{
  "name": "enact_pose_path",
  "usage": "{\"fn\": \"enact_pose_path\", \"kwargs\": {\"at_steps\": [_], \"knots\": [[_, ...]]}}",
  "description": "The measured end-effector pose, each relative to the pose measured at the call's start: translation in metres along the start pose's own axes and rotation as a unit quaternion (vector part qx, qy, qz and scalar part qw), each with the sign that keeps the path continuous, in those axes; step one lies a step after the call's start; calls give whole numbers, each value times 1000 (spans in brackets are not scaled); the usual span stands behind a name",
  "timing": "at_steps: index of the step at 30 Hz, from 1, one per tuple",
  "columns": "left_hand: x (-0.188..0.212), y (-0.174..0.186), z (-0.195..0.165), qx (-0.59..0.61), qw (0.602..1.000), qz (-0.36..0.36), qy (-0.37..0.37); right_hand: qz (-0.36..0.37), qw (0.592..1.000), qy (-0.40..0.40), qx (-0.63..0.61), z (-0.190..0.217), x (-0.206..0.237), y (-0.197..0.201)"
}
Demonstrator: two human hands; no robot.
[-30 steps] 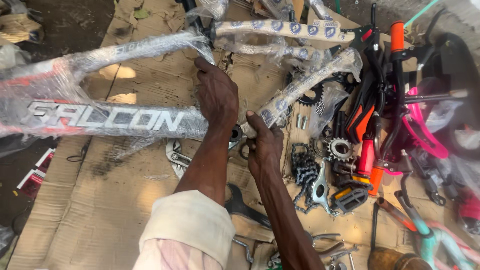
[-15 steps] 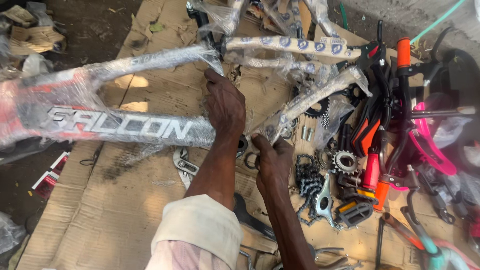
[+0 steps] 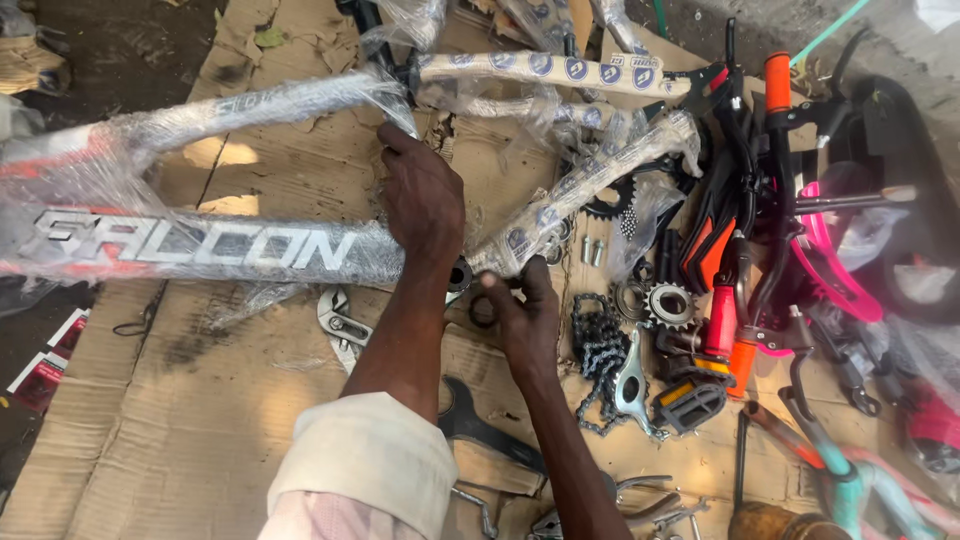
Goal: The person assembles a bicycle bottom bracket by applying grease to a bearing cup, inserting ball bearings, and installing the cup into the frame. They then use a wrench to tighten the bottom bracket into the bicycle frame.
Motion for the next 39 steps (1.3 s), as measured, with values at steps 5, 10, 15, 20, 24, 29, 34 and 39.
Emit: {"fn": "enact_pose_path", "kwargs": {"at_steps": [5,10,15,20,24,29,34,39], "knots": [[0,6,-5,-5,1000,-10,-16,18,997,-66,-46,-4,-8,2],[2,4,-1,-8,1000,3,-5,8,989,-116,95,6,-9,1],[0,3,0,-9,998,-43,-54,31,984,-157,84,18,-10,-10],[-5,8,-3,-1,1000,-8,-17,-39,985,-155,66,29,-11,-20],[-2,6,-4,3,1000,8,0,-37,986,-148,71,29,-2,-18],[1,-2,0,-1,1000,-12,-14,-56,980,-158,110,31,25,-4],[-5,-4,4,-8,1000,-15,-21,-47,965,-161,200,47,77,20],[-22,-7,8,-13,999,29,32,11,910,-206,359,57,142,85]]}}
Point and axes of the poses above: each hand's wrist, its own x-axis away from the middle knuckle, its own y-axis out of the back of the hand, z = x × y, the point moved 1 cm from there along -x, towards the middle knuckle, and after that the axes turned 6 degrees about -y, right-handed, at the moved point
